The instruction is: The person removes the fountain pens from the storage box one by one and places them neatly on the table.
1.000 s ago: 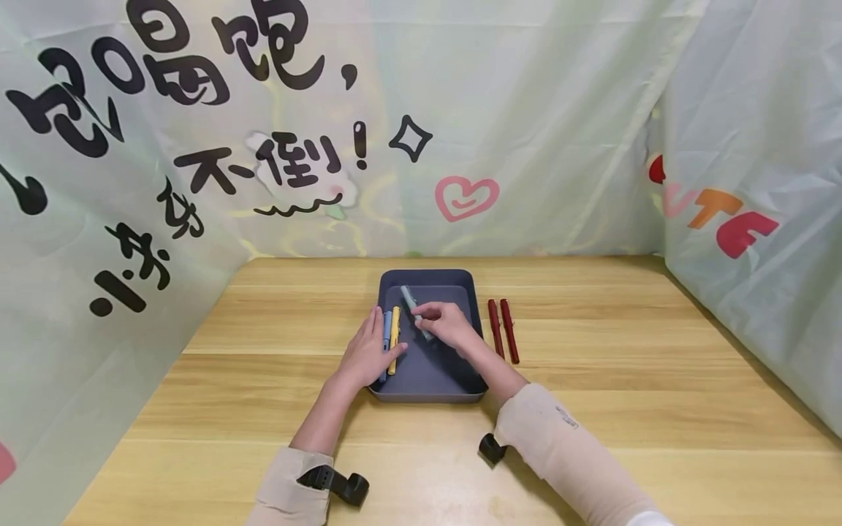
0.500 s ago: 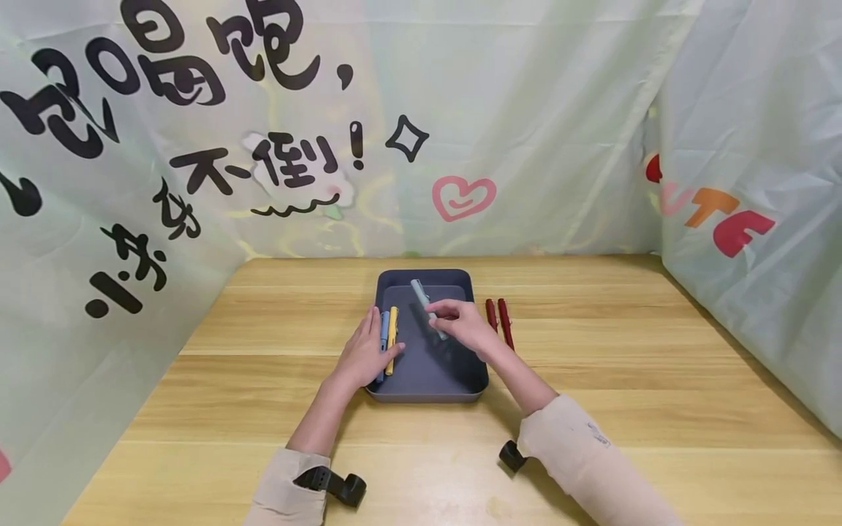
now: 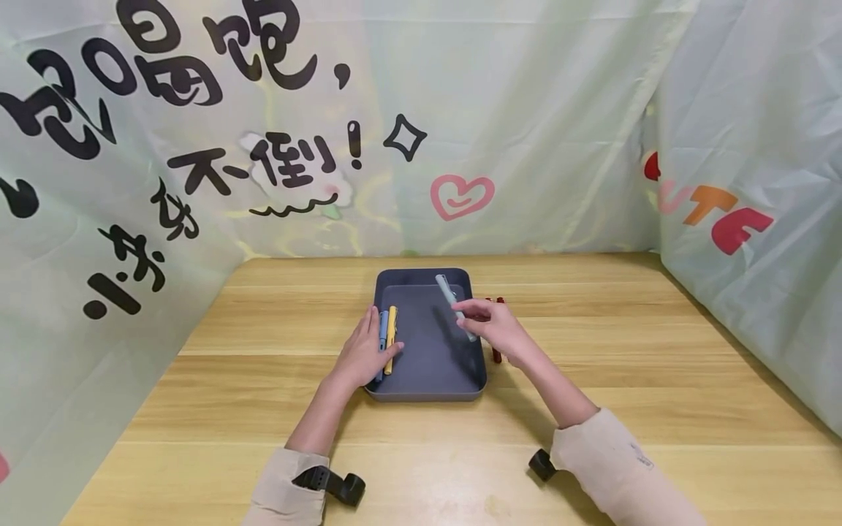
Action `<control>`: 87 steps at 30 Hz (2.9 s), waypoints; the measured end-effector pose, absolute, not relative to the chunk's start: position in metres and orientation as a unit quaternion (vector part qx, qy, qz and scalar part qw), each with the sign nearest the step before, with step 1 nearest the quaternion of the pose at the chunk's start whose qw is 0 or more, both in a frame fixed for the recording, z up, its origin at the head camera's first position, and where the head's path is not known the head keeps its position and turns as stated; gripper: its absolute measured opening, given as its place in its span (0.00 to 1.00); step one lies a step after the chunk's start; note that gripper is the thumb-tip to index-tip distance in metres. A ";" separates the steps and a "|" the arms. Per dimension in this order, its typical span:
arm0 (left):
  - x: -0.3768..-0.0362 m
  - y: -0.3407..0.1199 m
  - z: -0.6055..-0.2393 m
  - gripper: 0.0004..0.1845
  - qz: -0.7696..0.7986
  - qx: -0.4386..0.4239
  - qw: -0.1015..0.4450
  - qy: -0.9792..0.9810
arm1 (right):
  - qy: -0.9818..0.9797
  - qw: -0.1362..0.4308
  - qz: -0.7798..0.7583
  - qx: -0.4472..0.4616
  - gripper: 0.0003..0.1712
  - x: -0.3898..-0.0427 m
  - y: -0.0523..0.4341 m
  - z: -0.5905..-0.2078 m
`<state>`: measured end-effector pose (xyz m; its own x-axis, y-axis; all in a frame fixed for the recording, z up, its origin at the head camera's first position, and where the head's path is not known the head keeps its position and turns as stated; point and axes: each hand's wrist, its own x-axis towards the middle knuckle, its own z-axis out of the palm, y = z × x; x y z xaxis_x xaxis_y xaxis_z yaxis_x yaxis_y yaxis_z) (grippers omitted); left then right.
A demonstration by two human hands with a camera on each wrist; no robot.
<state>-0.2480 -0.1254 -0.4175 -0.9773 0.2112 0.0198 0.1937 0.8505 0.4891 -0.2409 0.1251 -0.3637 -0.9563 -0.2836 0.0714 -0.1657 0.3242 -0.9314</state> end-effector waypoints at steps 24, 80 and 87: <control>-0.249 -0.126 -0.419 0.48 0.244 0.111 0.019 0.963 | 0.817 0.014 -0.571 -0.078 0.20 -0.236 0.186 -0.371; -0.247 -0.125 -0.420 0.48 0.250 0.107 0.022 0.962 | 0.841 0.010 -0.540 -0.005 0.24 -0.238 0.219 -0.418; -0.249 -0.124 -0.422 0.48 0.251 0.108 0.023 0.962 | 0.873 -0.046 -0.486 -0.025 0.21 -0.236 0.215 -0.427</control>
<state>-0.2489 -0.1241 -0.4219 -0.9756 0.2193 0.0107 0.1965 0.8501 0.4885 -0.2365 0.2148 -0.4269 -0.9944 0.0009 0.1053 -0.0890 0.5273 -0.8450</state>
